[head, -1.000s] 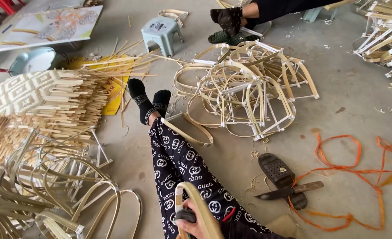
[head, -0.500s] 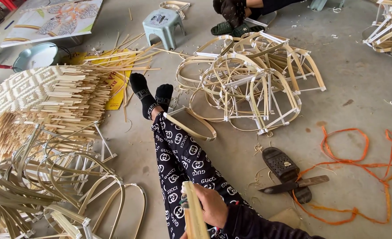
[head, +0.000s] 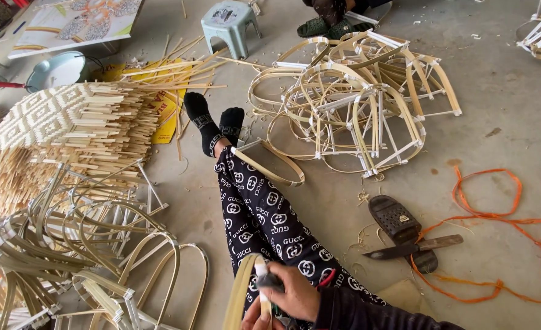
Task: Assembling and finishing bamboo furniture frames by hand using pliers.
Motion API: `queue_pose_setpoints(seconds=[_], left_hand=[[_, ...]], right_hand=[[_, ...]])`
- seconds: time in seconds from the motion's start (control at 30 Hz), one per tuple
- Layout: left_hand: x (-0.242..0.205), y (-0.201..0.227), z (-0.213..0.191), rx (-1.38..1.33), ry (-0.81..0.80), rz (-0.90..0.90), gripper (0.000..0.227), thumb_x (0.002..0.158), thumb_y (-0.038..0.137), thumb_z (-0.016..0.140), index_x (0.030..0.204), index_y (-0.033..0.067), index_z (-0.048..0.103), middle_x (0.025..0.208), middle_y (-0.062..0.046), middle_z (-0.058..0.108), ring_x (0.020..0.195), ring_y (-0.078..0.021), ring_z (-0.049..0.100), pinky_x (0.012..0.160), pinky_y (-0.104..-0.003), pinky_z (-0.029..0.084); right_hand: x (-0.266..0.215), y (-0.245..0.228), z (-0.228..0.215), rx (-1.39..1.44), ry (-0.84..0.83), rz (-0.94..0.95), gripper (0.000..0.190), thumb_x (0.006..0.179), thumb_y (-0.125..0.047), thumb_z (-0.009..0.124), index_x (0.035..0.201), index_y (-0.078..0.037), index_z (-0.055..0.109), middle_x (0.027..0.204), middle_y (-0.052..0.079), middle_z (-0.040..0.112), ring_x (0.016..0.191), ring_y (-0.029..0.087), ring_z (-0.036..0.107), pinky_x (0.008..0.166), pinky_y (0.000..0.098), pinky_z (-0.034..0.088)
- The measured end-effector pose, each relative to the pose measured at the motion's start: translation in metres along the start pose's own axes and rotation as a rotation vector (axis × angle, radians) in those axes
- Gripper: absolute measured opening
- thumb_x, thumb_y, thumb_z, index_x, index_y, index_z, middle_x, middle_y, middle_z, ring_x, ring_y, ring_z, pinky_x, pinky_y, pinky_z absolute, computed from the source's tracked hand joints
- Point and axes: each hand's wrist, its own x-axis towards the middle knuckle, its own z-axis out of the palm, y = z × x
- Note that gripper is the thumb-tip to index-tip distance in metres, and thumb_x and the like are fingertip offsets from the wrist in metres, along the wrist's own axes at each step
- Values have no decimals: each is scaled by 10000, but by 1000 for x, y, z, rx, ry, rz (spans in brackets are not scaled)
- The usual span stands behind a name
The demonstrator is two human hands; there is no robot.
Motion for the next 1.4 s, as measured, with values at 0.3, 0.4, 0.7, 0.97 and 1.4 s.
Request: queue_pose_setpoints(seconds=[0.3, 0.4, 0.7, 0.97, 1.4], left_hand=[[32, -72, -25, 133, 140, 568, 531, 946, 74, 546, 1451, -85, 518, 1378, -180, 693, 1237, -204, 705, 1025, -283, 539], [-35, 43, 76, -6, 102, 280, 565, 918, 34, 566, 1469, -33, 461, 1275, -208, 697, 1080, -234, 724, 897, -323, 588], [-92, 151, 170, -130, 70, 176, 538, 1027, 112, 455, 1554, 74, 351, 703, -175, 703, 442, -180, 627, 391, -264, 480], [-97, 156, 189, -26, 70, 96, 547, 1024, 62, 481, 1561, 14, 386, 998, -103, 713, 744, -140, 705, 702, -279, 574], [-80, 146, 176, -19, 166, 122, 538, 981, 86, 591, 1497, -7, 472, 814, -47, 735, 546, -76, 618, 433, -210, 439]], right_hand=[[8, -8, -11, -451, -177, -5, 281, 851, -258, 808, 1004, -44, 707, 815, 142, 749, 765, 285, 750, 683, 386, 574], [4, 34, -11, -252, -230, 47, 182, 928, -270, 736, 999, -103, 755, 941, 90, 801, 764, 195, 793, 715, 295, 648], [15, -25, -53, -196, -40, 18, 337, 925, -158, 720, 1241, -47, 686, 1024, 95, 781, 908, 117, 727, 802, 278, 582], [26, -26, -44, -390, 7, -86, 457, 891, -117, 739, 1278, 45, 558, 1107, 178, 687, 1008, 207, 673, 830, 338, 551], [13, 8, -24, -203, -209, -7, 227, 938, -206, 691, 1064, -18, 714, 862, 74, 751, 771, 166, 735, 693, 317, 575]])
